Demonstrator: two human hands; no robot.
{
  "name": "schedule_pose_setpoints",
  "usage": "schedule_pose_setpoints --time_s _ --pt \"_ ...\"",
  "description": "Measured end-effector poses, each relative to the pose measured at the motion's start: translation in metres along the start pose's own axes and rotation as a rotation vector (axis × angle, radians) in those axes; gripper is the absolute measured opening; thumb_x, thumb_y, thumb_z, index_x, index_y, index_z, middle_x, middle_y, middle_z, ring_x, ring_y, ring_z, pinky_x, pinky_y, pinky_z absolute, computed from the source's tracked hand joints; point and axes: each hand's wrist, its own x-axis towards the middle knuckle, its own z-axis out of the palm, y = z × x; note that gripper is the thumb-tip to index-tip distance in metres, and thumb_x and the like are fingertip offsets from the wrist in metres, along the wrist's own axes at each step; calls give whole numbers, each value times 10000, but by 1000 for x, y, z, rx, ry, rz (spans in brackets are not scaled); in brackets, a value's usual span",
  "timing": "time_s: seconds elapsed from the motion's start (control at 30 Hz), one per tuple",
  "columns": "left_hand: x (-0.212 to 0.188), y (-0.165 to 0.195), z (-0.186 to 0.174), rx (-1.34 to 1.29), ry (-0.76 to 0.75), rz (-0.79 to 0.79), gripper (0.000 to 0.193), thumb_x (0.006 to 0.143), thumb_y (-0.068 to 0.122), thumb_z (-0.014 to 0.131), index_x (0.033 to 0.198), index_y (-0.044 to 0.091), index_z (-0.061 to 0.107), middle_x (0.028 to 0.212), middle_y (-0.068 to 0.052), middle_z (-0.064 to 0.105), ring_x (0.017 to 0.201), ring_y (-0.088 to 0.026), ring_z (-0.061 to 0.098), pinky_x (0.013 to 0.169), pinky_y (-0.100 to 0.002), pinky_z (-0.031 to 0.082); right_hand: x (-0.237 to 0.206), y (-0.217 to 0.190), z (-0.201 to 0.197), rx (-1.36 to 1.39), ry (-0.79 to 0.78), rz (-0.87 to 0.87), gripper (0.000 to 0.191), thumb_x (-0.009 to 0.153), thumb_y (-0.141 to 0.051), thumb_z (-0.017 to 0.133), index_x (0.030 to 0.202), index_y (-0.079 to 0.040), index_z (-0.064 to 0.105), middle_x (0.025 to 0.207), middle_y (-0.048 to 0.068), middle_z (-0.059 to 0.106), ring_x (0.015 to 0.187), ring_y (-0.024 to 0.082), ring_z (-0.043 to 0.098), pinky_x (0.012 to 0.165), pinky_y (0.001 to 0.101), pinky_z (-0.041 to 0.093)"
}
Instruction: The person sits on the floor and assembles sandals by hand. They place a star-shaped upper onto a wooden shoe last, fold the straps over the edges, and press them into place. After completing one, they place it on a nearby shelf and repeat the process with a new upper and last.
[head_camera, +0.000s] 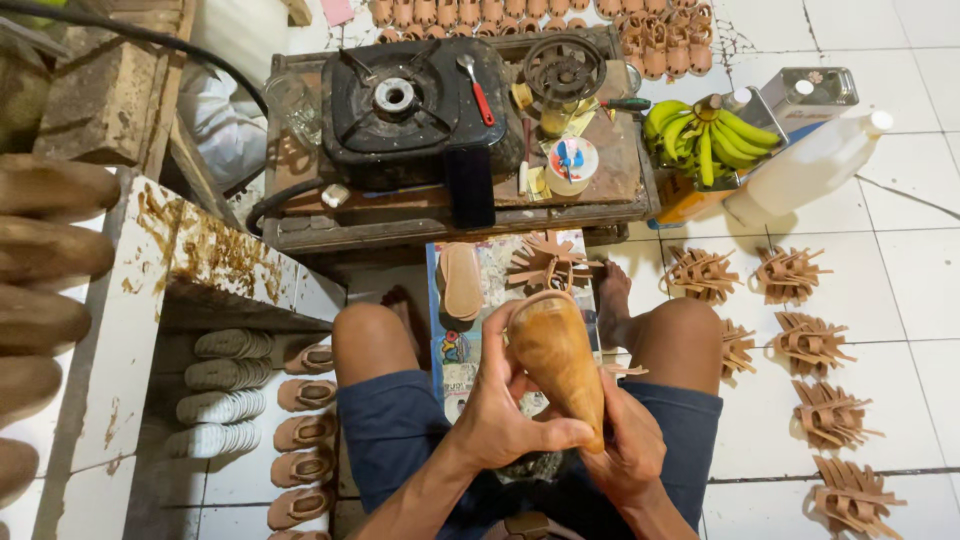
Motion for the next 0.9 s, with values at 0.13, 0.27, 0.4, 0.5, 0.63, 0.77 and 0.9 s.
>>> schedule_pose_setpoints --time_s 0.13,0.27,0.4,0.5,0.63,0.77,0.9 --pt "-2 -2 1 -22 -15 -13 1223 656 136 946 1575 91 140 1546 -146 430 1408 -256 513 1103 -435 540 -1 1 -4 -43 0 -27 535 833 -158 808 1270 88 620 1111 218 725 972 320 746 867 361 593" --pt "-3 -3 1 -25 -10 18 1232 672 118 942 1595 93 126 1537 -138 429 1415 -251 507 1118 -435 546 -2 1 -3 -46 -5 -42 532 838 -155 812 1266 97 620 1109 216 721 961 316 744 853 355 591" --pt "0 -6 4 -96 13 6 1235 663 96 929 1586 106 108 1504 -138 434 1374 -256 519 1060 -439 563 -1 4 -2 -31 -7 -67 501 862 -134 802 1269 95 622 1109 209 728 946 304 747 845 353 596" --pt "6 -7 1 -219 100 -69 1230 640 74 908 1558 144 93 1418 -167 463 1310 -285 542 1029 -463 559 4 12 -4 -24 -107 -51 513 845 -138 797 1269 93 627 1003 195 712 860 319 713 780 377 573" --pt "17 -6 -17 -317 196 -31 1154 673 61 880 1561 120 144 1383 -177 474 1273 -312 552 1073 -469 521 14 30 -10 -84 -252 102 372 835 -150 811 1139 28 694 852 143 694 732 283 662 678 378 528" --pt "17 -11 -38 -264 240 -22 1093 704 43 860 1568 110 193 1394 -165 483 1305 -288 544 1105 -445 498 19 37 -23 -160 -152 394 179 875 -98 817 980 12 723 839 140 673 706 232 634 665 352 511" --pt "16 -31 -50 -244 263 -54 1060 724 1 842 1556 124 195 1362 -171 512 1254 -293 565 1060 -437 527 14 14 -32 108 125 501 102 958 -45 767 1019 9 707 909 99 635 809 228 548 791 331 445"
